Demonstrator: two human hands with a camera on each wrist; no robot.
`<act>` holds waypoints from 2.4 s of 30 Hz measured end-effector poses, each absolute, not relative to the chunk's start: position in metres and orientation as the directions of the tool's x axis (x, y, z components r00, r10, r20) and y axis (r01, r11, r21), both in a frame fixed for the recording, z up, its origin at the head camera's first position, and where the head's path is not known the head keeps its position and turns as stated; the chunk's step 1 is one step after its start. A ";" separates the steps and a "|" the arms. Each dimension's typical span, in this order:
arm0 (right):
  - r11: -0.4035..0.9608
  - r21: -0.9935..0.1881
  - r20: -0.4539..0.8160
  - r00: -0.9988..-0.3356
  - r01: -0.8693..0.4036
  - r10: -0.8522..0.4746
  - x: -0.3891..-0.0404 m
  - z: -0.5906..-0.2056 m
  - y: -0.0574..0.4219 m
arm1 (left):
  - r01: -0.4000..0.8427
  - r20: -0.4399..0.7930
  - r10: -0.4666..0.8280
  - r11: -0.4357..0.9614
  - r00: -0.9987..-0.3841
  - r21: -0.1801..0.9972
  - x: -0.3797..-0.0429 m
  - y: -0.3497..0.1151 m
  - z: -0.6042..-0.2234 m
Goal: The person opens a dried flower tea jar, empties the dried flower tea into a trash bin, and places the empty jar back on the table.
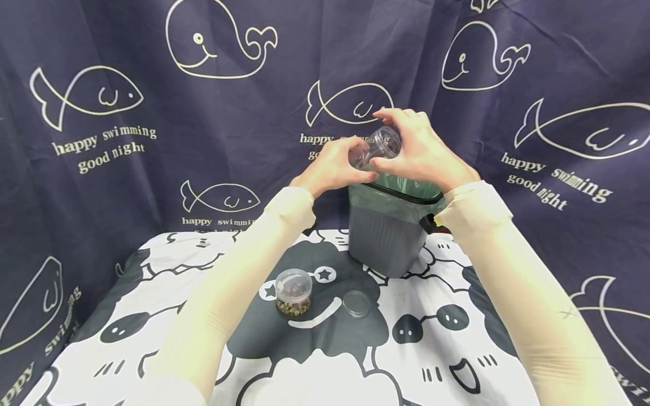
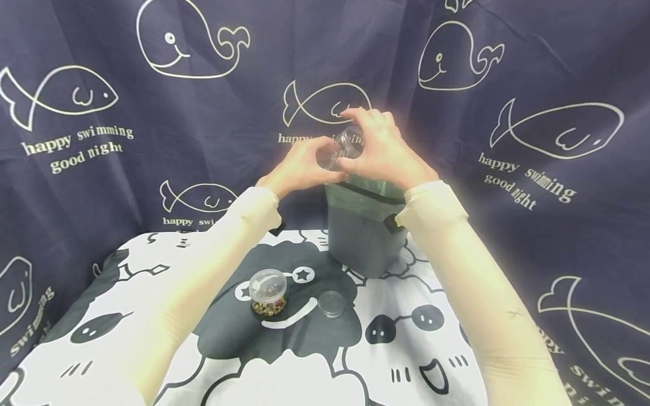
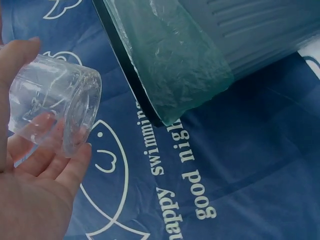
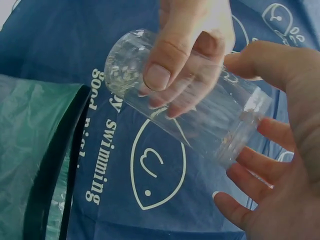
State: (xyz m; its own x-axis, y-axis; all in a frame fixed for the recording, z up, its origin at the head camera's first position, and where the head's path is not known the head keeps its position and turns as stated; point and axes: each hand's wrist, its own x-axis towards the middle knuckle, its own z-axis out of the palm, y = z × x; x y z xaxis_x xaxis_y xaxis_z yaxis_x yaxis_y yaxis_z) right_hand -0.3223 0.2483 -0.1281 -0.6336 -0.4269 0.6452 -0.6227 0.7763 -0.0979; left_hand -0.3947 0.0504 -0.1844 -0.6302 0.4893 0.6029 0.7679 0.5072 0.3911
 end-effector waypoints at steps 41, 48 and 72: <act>0.737 -0.317 0.577 -0.738 -0.598 -0.350 -0.272 -0.293 0.247 | 0.514 0.453 0.245 0.385 -0.857 0.766 -0.344 0.014 -0.270; 0.750 -0.305 0.449 -0.784 -0.586 -0.430 -0.275 -0.335 0.243 | 0.457 0.382 0.253 0.442 -0.889 0.772 -0.327 0.014 -0.300; 0.825 -0.229 0.112 -0.855 -0.517 -0.505 -0.269 -0.410 0.230 | 0.295 0.202 0.222 0.562 -0.954 0.773 -0.291 0.026 -0.371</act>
State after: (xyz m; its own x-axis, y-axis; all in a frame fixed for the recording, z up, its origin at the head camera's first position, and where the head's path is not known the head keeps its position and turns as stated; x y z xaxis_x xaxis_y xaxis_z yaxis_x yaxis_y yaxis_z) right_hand -0.2691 0.2302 -0.4104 -0.8555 -0.5055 0.1125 -0.5173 0.8247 -0.2287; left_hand -0.2914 0.0263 -0.3712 -0.9538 0.2224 0.2018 0.2946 0.5624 0.7726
